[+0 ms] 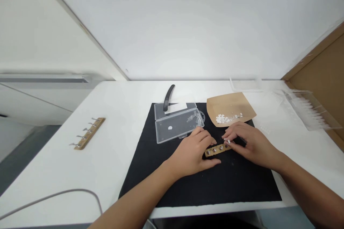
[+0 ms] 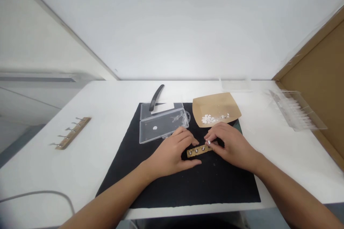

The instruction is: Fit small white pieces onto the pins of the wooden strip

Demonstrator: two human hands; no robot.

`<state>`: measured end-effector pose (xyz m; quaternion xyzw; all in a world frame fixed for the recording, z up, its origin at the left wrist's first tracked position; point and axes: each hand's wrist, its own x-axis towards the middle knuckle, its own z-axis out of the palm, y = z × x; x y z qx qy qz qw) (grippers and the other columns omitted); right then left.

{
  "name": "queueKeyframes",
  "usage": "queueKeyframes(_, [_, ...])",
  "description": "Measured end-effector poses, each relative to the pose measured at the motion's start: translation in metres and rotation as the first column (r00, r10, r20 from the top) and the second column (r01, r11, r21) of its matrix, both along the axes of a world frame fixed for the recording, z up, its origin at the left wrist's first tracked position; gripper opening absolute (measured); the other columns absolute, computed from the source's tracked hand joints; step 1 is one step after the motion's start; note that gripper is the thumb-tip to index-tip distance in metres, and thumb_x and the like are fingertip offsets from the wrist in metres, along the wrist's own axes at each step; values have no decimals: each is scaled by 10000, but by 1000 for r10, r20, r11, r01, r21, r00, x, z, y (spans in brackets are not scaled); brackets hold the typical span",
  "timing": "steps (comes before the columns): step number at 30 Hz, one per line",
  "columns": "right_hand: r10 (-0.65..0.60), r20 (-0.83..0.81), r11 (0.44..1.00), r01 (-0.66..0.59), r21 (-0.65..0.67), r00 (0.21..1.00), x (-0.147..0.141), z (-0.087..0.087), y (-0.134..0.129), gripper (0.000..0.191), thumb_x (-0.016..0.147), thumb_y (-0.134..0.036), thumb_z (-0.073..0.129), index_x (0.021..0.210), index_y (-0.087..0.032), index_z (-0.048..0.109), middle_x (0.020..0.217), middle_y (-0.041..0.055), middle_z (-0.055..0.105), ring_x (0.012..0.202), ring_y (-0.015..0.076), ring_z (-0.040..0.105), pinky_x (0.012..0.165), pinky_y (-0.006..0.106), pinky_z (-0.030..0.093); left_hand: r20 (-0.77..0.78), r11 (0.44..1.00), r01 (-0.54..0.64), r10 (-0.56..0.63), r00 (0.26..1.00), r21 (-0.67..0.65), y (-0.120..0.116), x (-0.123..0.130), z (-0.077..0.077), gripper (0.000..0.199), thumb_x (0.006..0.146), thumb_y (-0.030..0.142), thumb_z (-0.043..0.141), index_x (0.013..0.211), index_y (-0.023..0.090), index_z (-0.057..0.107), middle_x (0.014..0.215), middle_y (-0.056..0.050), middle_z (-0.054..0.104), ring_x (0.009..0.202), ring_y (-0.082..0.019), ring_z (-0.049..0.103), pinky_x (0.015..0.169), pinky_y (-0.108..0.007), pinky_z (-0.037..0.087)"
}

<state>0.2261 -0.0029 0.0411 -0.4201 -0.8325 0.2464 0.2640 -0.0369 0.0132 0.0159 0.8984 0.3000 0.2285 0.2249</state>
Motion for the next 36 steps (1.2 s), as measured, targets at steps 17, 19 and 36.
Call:
queueKeyframes(17, [147, -107, 984, -156, -87, 983, -20, 11, -15, 74, 1039, -251, 610, 984, -253, 659, 950, 24, 692, 966, 194, 634, 893, 369, 541, 375, 967, 52, -147, 915, 251, -6, 6, 15, 248, 937, 166, 707, 1165, 263, 700, 1001, -44, 723, 912, -184, 645, 848, -366, 564])
queueKeyframes(19, [121, -101, 986, -132, -103, 987, -20, 11, -15, 111, 1052, -281, 600, 975, -247, 672, 934, 28, 681, 941, 192, 628, 854, 353, 541, 385, 967, 27, -126, 914, 254, -6, 6, 14, 255, 931, 162, 718, 1165, 264, 707, 992, -41, 725, 908, -183, 644, 841, -364, 562])
queueKeyframes(36, [148, -131, 976, -166, -142, 980, -17, 6, -12, 72, 1042, -292, 638, 1031, -226, 665, 966, 32, 655, 915, 171, 594, 815, 320, 506, 396, 993, 71, -102, 913, 93, -3, 5, 7, 129, 1007, 142, 659, 1117, 185, 709, 988, -73, 711, 964, -201, 608, 907, -369, 492])
